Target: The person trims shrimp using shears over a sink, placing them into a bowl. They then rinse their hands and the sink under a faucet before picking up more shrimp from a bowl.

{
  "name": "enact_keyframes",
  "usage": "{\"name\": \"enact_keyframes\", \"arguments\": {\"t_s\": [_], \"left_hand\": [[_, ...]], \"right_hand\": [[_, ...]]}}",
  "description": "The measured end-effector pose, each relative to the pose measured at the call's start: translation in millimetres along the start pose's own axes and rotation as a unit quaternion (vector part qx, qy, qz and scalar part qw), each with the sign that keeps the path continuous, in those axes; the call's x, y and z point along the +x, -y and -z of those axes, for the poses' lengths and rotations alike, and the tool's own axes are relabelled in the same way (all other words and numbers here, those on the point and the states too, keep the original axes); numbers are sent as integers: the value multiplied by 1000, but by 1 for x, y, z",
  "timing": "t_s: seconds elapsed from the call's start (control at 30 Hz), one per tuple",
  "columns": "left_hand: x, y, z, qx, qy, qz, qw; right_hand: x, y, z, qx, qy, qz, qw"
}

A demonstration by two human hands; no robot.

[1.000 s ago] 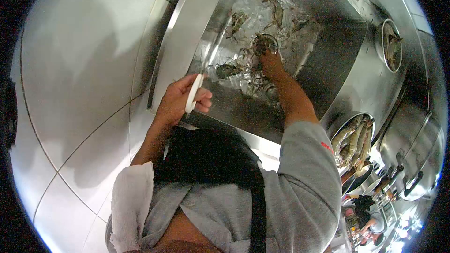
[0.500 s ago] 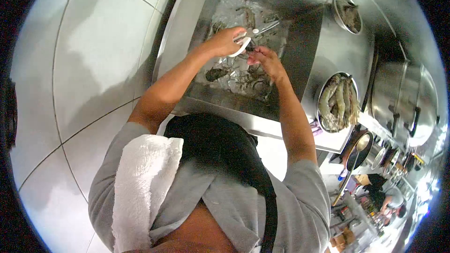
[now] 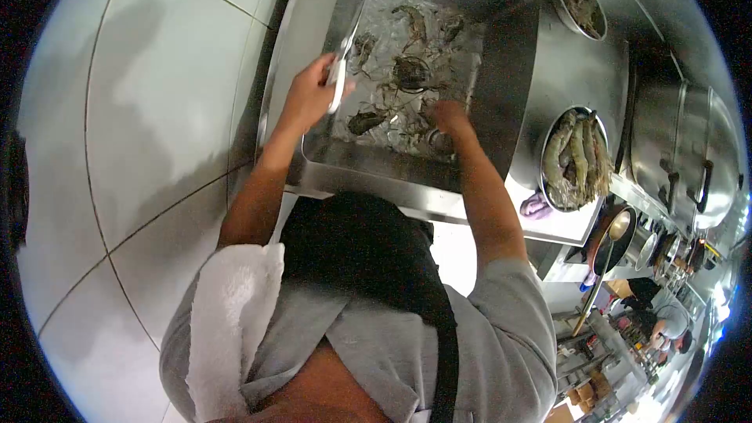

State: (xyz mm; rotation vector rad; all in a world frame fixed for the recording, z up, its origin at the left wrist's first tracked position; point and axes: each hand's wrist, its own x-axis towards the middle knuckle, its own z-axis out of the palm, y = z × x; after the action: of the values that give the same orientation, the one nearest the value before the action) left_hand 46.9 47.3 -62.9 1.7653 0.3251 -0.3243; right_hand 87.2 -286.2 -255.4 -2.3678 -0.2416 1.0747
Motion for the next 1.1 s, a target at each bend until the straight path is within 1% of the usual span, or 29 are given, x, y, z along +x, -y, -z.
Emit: {"name": "enact_keyframes", "arguments": {"t_s": [0.03,0.07,0.1,0.13,0.17,0.2,0.23,0.27,0.3,0.37,0.4,0.47,0.5,0.53,0.6,0.63,0.67,0.7,0.77,0.8,0.83,0.87,0.9,0.97,1.0,1.1], "left_hand": [[-9,-1,2,-19,2,24,1000],[-15,4,1,-27,6,32,999],[-21,11,-2,-36,8,39,999],[-28,20,-5,-59,8,44,997],[-33,28,-9,-82,8,47,996],[-38,31,-11,-75,6,67,995],[-43,33,-15,-67,6,90,994],[-47,35,-17,-58,5,113,992],[-50,40,-19,-78,6,116,990],[-51,48,-24,-122,2,117,986],[-49,45,-24,-72,5,112,991],[-42,36,-24,-62,17,110,992],[-37,30,-24,-54,23,106,993],[-31,42,-27,-62,11,80,995],[-18,29,-23,-80,29,91,992],[-12,24,-24,-92,43,101,990],[-5,26,-28,-82,27,89,992],[5,34,-30,-122,42,53,990],[29,39,-38,-152,73,109,980],[37,43,-45,-155,72,90,981],[45,51,-51,-155,69,68,983],[58,67,-62,-100,50,37,993],[63,70,-68,-123,73,54,988],[67,64,-78,-164,123,87,975],[56,43,-80,-266,140,115,947],[33,4,-80,-284,183,85,937]], "right_hand": [[18,7,-11,131,26,-47,990],[36,15,-22,257,39,-101,960],[57,21,-38,420,19,-195,886],[78,23,-49,566,-2,-282,775],[102,20,-55,595,-71,-305,740],[123,17,-63,621,-138,-329,698],[129,29,-66,643,-203,-353,649],[134,36,-60,630,-211,-383,642],[146,32,-67,635,-197,-370,649],[183,2,-84,643,-170,-335,667],[196,-12,-92,614,-177,-359,680],[220,-27,-96,555,-194,-399,704],[219,-14,-89,595,-222,-409,655],[207,4,-88,633,-248,-419,602],[181,32,-81,692,-259,-393,548],[163,40,-76,711,-248,-359,551],[145,41,-69,727,-241,-328,553],[127,41,-61,727,-211,-287,587],[92,42,-49,715,-144,-207,652],[73,52,-39,697,-122,-190,681],[47,70,-26,676,-110,-151,713],[15,89,-11,653,-99,-109,743],[-14,104,3,626,-92,-65,771],[-56,124,16,615,-97,-14,783],[-72,132,19,610,-99,12,786],[-102,148,29,545,-121,61,828]]}}
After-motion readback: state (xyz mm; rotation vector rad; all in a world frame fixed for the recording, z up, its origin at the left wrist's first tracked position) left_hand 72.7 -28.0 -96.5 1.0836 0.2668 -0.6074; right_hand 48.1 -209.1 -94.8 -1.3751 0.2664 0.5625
